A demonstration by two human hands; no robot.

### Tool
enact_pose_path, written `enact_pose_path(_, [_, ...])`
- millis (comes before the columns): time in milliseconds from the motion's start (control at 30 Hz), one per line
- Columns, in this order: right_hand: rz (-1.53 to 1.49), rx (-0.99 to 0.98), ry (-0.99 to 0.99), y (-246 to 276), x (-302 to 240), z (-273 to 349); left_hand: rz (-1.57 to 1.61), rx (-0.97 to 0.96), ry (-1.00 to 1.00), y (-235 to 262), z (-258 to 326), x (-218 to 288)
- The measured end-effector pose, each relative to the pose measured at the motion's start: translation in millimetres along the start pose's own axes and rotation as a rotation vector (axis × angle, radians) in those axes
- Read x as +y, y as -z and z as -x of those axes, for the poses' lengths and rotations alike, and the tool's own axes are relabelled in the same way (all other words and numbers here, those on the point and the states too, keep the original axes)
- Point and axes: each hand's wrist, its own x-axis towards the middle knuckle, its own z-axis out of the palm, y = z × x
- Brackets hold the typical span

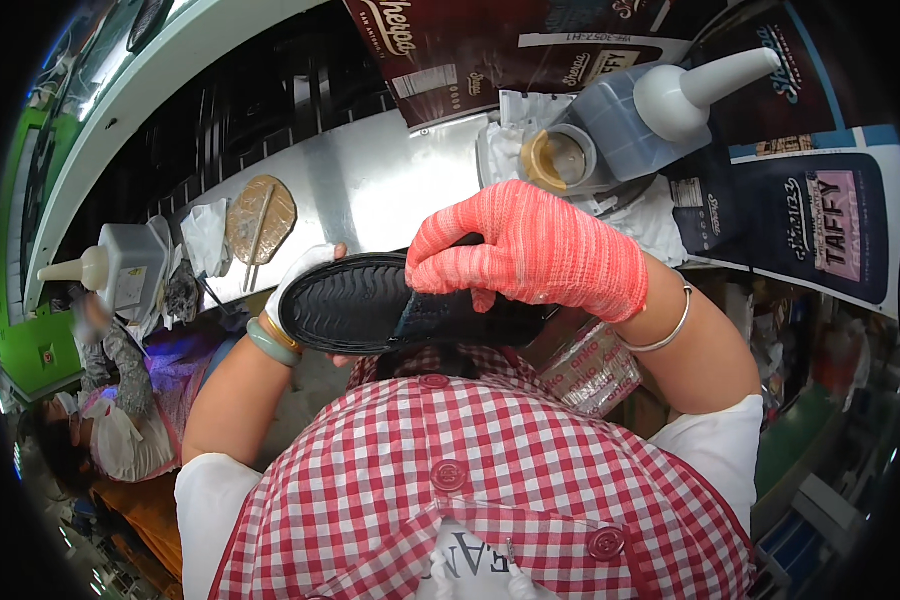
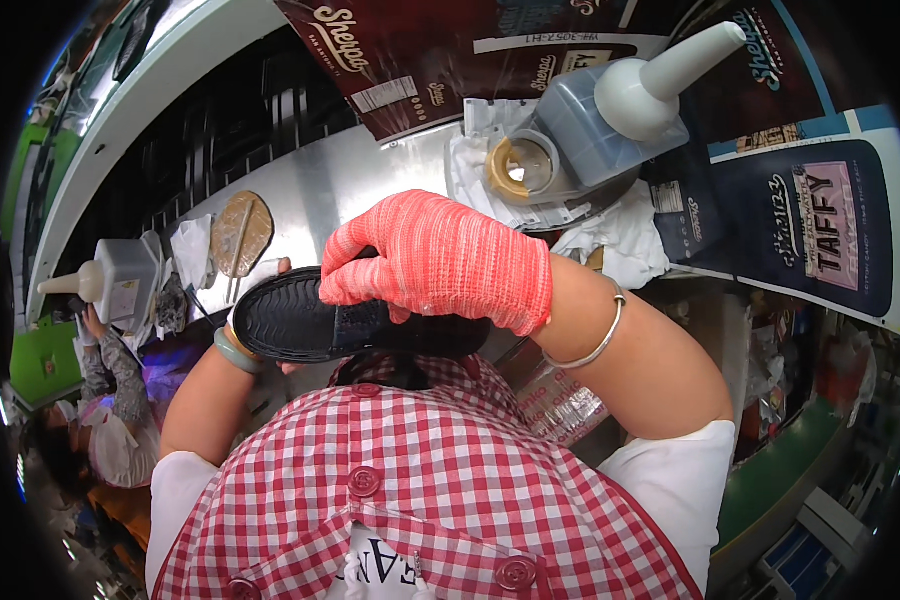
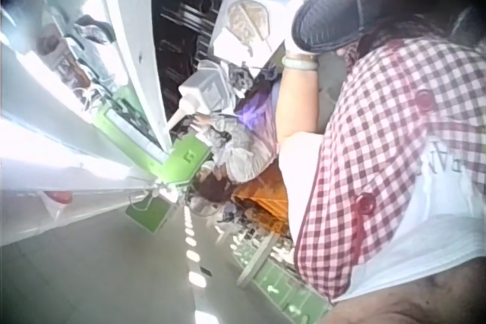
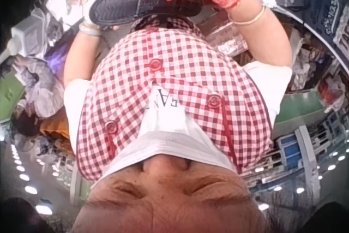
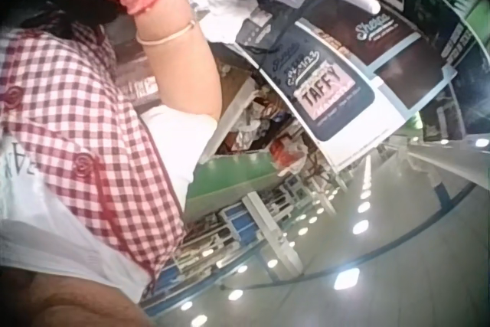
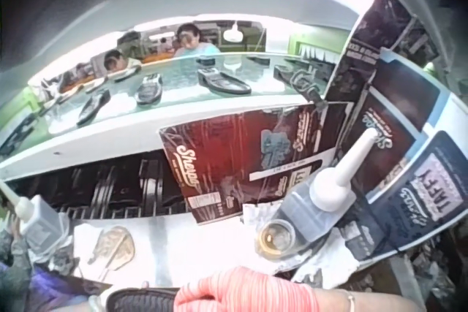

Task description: The person scrubs the soles of black slippers using a blue brush and a cleaning solution. They repeatedly pick up slippers from a conveyor belt, scrub the textured bottom surface, and place them back on the belt.

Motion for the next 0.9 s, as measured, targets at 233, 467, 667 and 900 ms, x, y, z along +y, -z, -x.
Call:
enact_pose_path(233, [-0.101,0.090,-0.051,13.8,16.8,27.1,-0.078,-0.211,0.067,1.4,-0.6,2.5])
enact_pose_path(467, [-0.251,0.258,-0.023,17.9,49.4,44.1,0.049,-0.062,0.109,-1.8,-10.5,-0.2])
enact_pose_path(667, [-0.310,0.208,0.482,-18.5,35.9,20.1,0.030,-0.375,0.070,-31.6,-22.7,-4.5])
enact_pose_path(900, [0.303,0.185,0.674,-22.2,34.5,8.2,-0.030,-0.412,0.061,-17.5,-24.9,-2.6])
